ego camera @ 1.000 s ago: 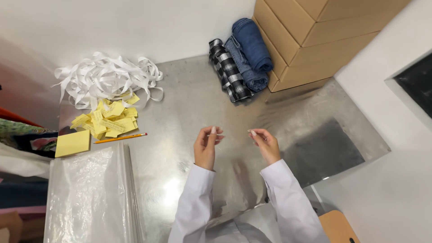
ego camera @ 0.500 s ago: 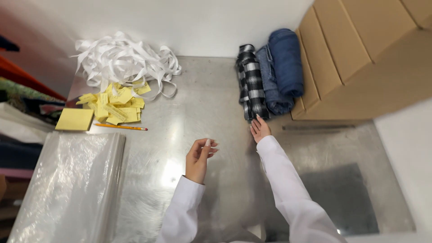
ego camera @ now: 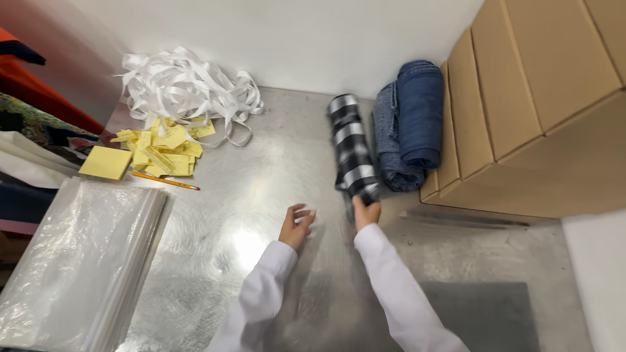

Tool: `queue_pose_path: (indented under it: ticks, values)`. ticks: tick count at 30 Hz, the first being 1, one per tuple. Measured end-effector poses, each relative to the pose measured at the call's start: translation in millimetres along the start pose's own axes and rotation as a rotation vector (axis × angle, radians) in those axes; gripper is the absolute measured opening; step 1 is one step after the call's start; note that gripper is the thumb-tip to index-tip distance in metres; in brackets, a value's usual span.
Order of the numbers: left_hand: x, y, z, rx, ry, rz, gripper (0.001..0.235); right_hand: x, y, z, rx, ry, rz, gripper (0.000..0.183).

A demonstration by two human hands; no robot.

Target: Hanging rolled-up pants and jeans onto wire hangers and placing them on a garment rack.

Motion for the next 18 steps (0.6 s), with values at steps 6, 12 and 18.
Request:
queue_pose_path:
  ticks: [6,12,18]
  values:
    - [-19.8,25.4,23.5,0.234,0.222,-0.030,0.112,24.9,137.7,-123.7,0.792,0.154,-0.596,0.029]
    - [21.3,-40.6,-55.5,0.235,-0.145,0.148,0.085,26.0,183.2,-133.4,0.570,0.031,-1.087,0.024]
    - [66.1,-26.5,-110.5,0.217,-0.381,-0.015,0.096,-7.5,131.7,-32.2,0.065,-0.066,-0.791,0.061]
Point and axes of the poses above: each hand's wrist, its own y-axis away from the middle knuckle, its own x-axis out of the back of the hand, z = x × y, the point moved 7 cm from there along -y, towards the middle knuckle, and after that the axes turned 10 degrees about x, right-handed, at the moved point
